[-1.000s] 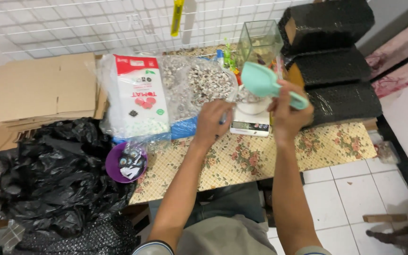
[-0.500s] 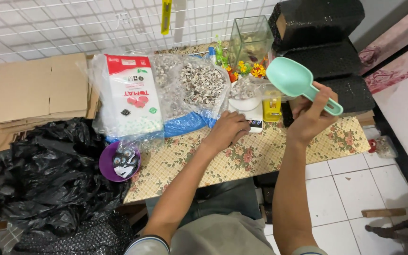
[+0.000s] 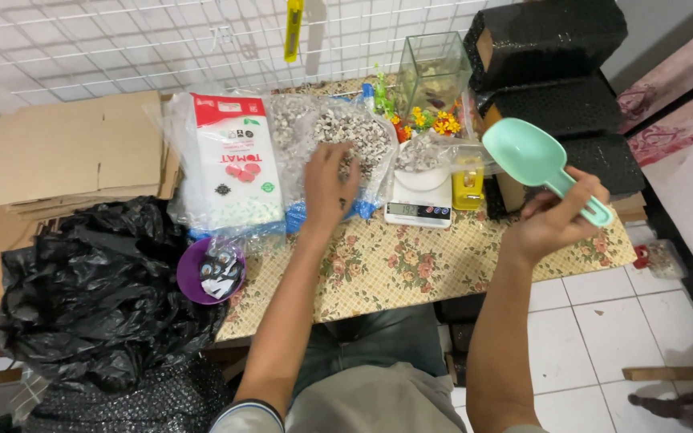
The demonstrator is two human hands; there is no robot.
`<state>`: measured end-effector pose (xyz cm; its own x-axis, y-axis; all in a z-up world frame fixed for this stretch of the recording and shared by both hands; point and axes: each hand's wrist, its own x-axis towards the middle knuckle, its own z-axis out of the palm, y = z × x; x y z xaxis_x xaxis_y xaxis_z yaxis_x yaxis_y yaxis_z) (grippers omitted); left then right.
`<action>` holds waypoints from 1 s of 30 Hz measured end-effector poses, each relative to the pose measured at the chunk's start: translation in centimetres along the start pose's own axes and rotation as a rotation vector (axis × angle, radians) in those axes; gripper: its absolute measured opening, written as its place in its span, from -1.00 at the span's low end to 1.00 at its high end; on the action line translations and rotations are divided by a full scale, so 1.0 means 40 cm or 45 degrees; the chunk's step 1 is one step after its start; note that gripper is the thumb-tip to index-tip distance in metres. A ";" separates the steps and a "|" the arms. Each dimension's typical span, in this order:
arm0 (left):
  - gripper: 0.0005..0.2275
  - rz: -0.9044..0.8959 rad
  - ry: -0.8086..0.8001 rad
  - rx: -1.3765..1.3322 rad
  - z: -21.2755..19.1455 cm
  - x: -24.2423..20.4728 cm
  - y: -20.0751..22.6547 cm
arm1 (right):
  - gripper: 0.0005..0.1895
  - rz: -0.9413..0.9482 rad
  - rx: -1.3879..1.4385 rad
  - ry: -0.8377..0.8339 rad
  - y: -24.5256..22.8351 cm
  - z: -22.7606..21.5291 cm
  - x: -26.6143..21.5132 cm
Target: Packaging fish food by scooping it from a large bag into smaller bags and weighing them on a scale.
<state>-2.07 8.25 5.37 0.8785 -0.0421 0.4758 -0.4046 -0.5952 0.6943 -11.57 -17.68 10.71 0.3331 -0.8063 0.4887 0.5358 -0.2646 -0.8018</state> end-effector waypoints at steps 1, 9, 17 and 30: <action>-0.74 0.001 0.005 0.004 0.009 0.008 0.009 | -0.66 0.001 0.006 -0.002 -0.007 0.004 -0.001; -0.80 0.172 -0.252 -0.518 0.109 0.074 0.147 | -0.60 0.102 -0.069 0.095 -0.071 -0.014 0.011; -0.57 0.425 -0.562 -0.050 0.124 0.098 0.302 | -0.51 0.173 -0.047 0.150 -0.071 -0.032 0.026; -0.69 0.192 -0.451 -0.440 0.138 0.091 0.300 | -0.61 0.121 0.003 -0.008 0.023 0.041 -0.003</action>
<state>-2.33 -3.48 12.47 0.8119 -0.4116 0.4141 -0.5411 -0.2641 0.7984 -9.83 -16.96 10.48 0.3877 -0.8243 0.4127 0.5030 -0.1860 -0.8440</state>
